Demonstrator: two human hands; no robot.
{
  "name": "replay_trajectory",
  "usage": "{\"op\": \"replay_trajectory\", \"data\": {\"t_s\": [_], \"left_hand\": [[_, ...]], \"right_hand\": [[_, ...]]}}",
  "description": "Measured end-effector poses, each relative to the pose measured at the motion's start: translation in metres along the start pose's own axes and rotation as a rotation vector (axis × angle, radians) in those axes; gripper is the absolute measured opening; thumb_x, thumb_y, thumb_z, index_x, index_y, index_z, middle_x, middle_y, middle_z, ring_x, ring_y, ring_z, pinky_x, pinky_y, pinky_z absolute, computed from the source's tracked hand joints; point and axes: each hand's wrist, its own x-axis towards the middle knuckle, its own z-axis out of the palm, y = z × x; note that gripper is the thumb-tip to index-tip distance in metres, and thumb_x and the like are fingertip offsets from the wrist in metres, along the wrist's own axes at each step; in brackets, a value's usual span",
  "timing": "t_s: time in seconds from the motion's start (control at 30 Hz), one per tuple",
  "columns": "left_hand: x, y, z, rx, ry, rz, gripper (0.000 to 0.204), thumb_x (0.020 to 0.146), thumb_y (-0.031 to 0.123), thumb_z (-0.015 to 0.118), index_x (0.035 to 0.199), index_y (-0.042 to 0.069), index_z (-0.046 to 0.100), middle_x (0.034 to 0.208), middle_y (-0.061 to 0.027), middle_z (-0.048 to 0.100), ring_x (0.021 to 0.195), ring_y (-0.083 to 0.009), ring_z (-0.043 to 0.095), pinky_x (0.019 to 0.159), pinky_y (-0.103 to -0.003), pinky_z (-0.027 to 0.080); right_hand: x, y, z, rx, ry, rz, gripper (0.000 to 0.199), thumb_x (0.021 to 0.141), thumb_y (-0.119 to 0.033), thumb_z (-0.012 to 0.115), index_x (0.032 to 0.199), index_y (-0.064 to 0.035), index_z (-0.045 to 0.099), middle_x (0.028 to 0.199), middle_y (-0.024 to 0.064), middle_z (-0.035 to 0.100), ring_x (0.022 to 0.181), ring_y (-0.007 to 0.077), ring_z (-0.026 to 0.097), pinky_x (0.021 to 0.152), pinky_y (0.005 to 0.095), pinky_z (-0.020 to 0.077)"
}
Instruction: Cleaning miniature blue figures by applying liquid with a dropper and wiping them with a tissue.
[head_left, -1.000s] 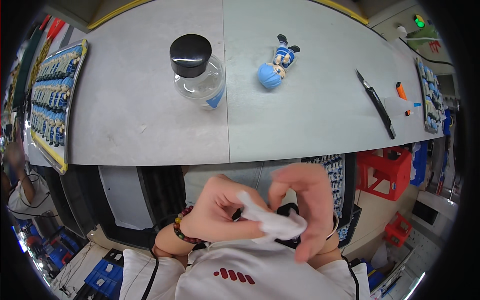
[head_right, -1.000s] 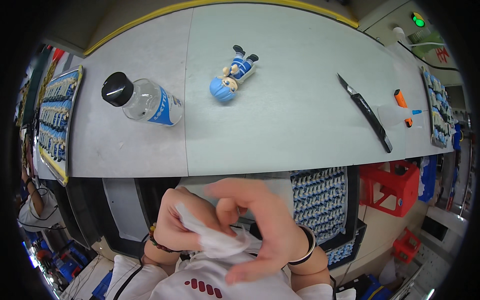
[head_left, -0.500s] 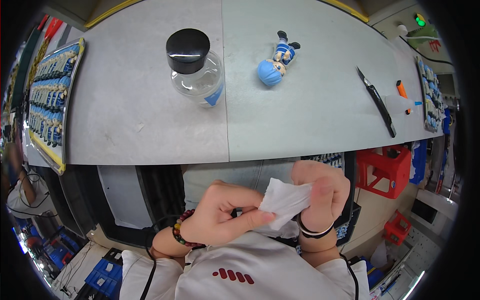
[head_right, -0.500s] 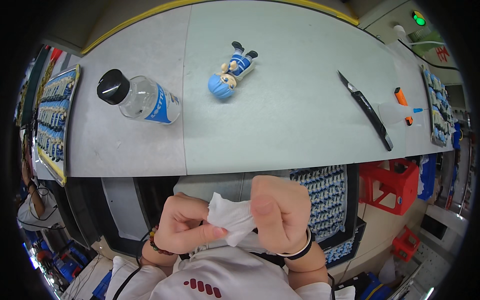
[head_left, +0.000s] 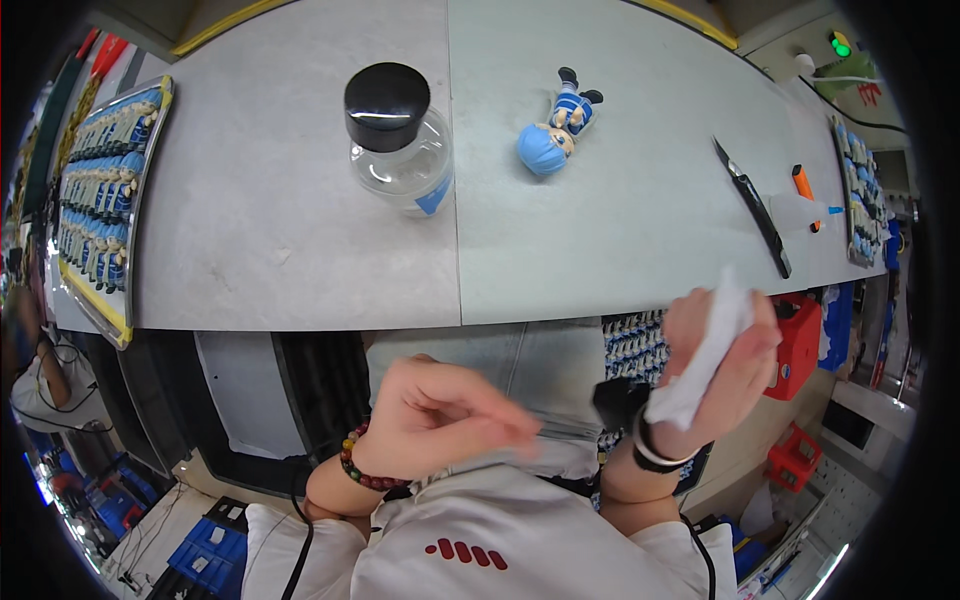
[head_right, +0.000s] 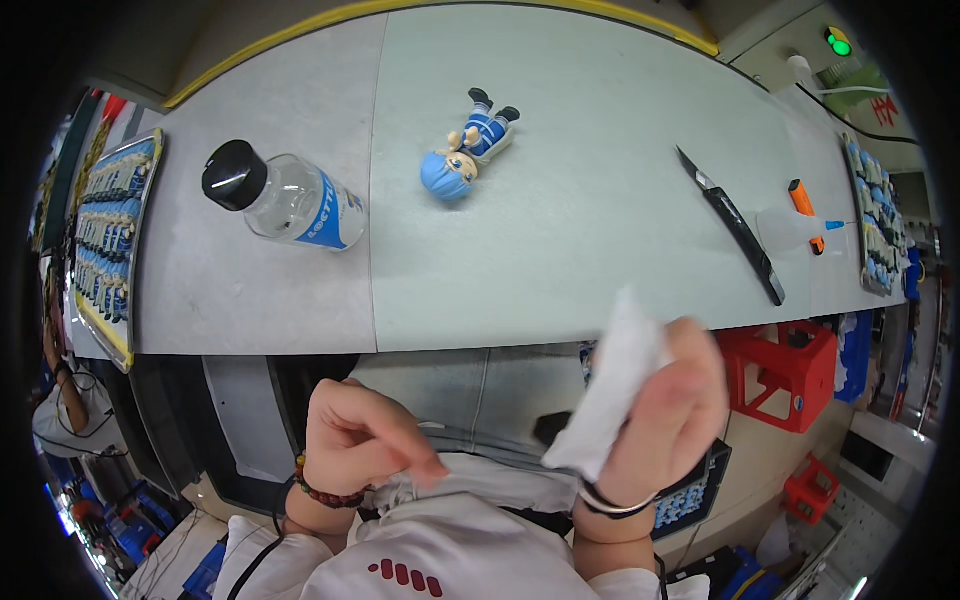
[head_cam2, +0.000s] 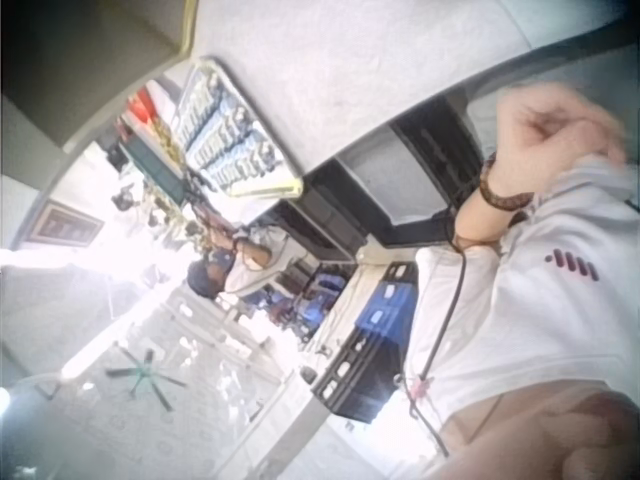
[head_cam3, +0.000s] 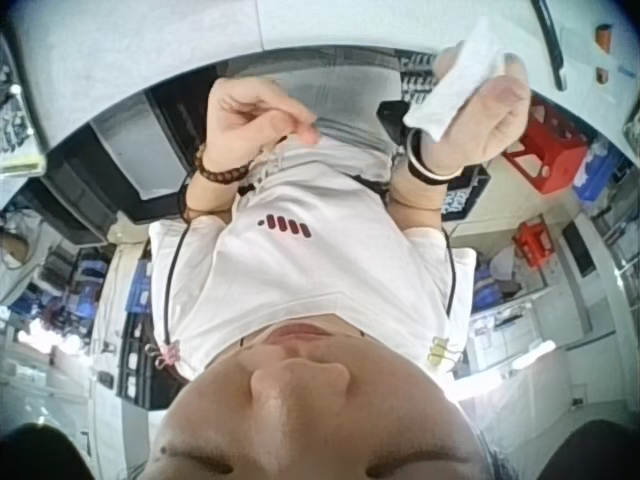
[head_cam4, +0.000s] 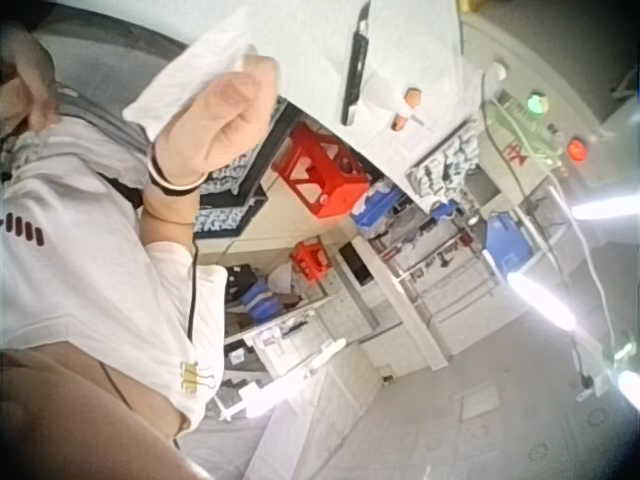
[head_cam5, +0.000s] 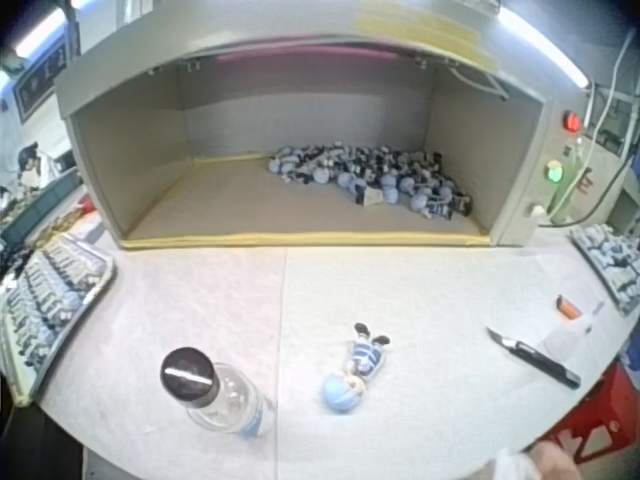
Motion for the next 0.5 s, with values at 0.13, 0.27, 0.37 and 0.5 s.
{"op": "replay_trajectory", "data": {"t_s": [0.13, 0.27, 0.37, 0.5], "left_hand": [[0.004, -0.02, -0.014, -0.489, -0.306, 0.084, 0.078, 0.086, 0.065, 0.024, 0.059, 0.0, 0.059, 0.047, -0.0087, 0.057, 0.035, -0.0173, 0.051, 0.046, -0.031, 0.052], [0.018, -0.026, 0.002, -1.215, -0.844, -0.051, 0.088, 0.08, 0.074, 0.016, 0.054, 0.0, 0.058, 0.048, -0.0053, 0.055, 0.031, -0.0144, 0.044, 0.045, -0.035, 0.052], [0.016, -0.026, 0.019, -1.614, -1.164, -0.025, 0.087, 0.079, 0.074, 0.021, 0.055, -0.001, 0.058, 0.048, -0.0061, 0.055, 0.033, -0.0151, 0.047, 0.041, -0.032, 0.052], [0.013, -0.024, 0.021, -1.638, -1.263, -0.006, 0.079, 0.081, 0.07, 0.024, 0.056, 0.004, 0.059, 0.048, -0.0005, 0.054, 0.038, -0.0171, 0.053, 0.042, -0.024, 0.05]], "right_hand": [[0.032, -0.008, -0.001, -0.468, -0.153, 0.044, 0.021, 0.092, -0.014, 0.045, 0.103, 0.0032, 0.049, 0.078, 0.0, 0.055, 0.066, 0.0028, 0.042, 0.056, 0.0163, 0.0314], [0.042, -0.007, 0.008, -0.867, -0.117, 0.015, 0.029, 0.083, -0.011, 0.056, 0.111, -0.0033, 0.052, 0.097, 0.004, 0.055, 0.071, 0.0066, 0.045, 0.059, 0.0179, 0.0341], [0.045, -0.011, 0.01, -1.004, 0.028, -0.219, 0.037, 0.076, -0.013, 0.062, 0.111, -0.0059, 0.053, 0.11, 0.0058, 0.051, 0.079, 0.0109, 0.047, 0.061, 0.0205, 0.0347], [0.043, -0.024, 0.023, -0.898, 0.005, -0.377, 0.042, 0.077, -0.014, 0.06, 0.116, -0.0019, 0.05, 0.119, 0.0094, 0.049, 0.093, 0.0153, 0.045, 0.072, 0.0245, 0.0358]]}}
